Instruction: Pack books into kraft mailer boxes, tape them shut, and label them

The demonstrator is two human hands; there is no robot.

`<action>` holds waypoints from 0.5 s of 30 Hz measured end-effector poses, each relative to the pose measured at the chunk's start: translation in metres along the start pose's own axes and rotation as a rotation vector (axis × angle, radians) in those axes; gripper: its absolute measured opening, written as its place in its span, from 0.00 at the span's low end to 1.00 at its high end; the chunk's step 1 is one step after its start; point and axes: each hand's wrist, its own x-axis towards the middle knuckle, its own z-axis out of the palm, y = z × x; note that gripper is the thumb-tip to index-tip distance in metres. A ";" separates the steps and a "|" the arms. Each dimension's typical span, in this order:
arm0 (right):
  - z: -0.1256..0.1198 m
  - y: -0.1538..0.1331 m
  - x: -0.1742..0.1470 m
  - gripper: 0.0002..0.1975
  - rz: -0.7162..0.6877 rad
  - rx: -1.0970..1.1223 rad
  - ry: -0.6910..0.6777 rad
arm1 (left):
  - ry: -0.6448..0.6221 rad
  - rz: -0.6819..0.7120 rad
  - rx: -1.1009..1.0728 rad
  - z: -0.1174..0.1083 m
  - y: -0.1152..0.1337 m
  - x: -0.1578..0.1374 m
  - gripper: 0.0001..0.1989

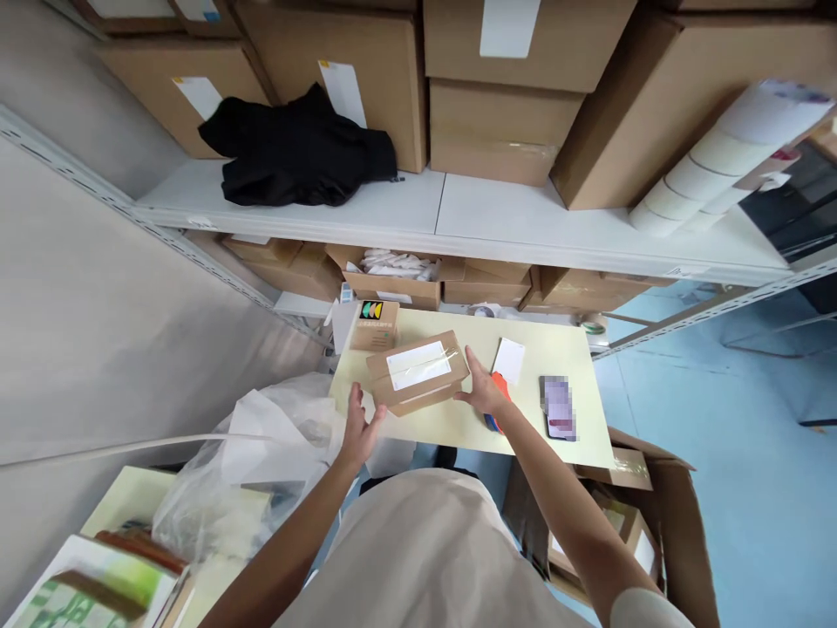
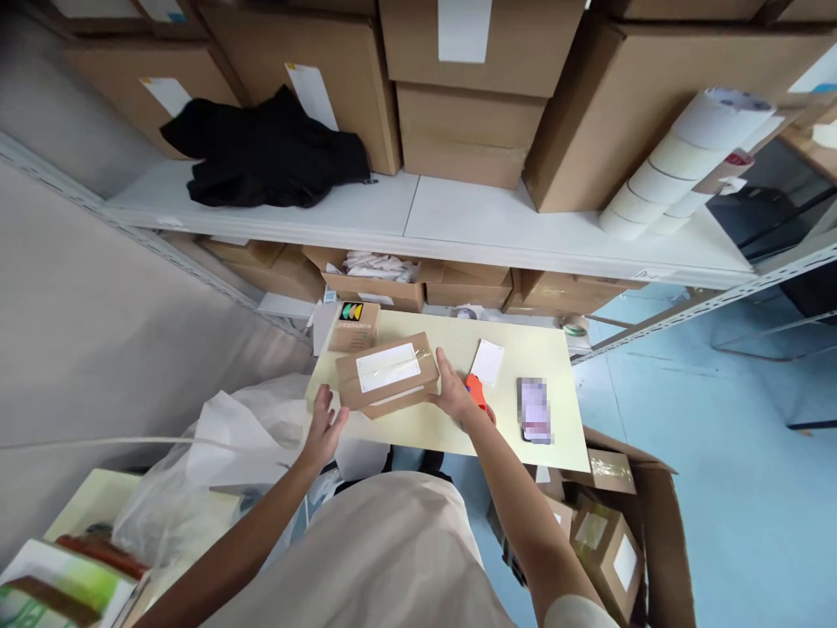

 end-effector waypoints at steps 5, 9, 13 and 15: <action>0.007 -0.024 0.008 0.41 0.071 0.245 0.040 | -0.161 0.103 -0.289 0.002 0.022 0.019 0.38; -0.015 -0.050 0.009 0.37 0.079 0.283 0.237 | -0.151 0.207 -0.362 -0.010 0.048 0.050 0.35; -0.030 -0.069 0.006 0.25 0.162 0.347 0.438 | -0.261 0.206 -0.291 -0.011 0.066 0.083 0.33; -0.027 -0.067 0.002 0.23 0.220 0.387 0.441 | -0.313 0.155 -0.177 -0.006 0.067 0.096 0.33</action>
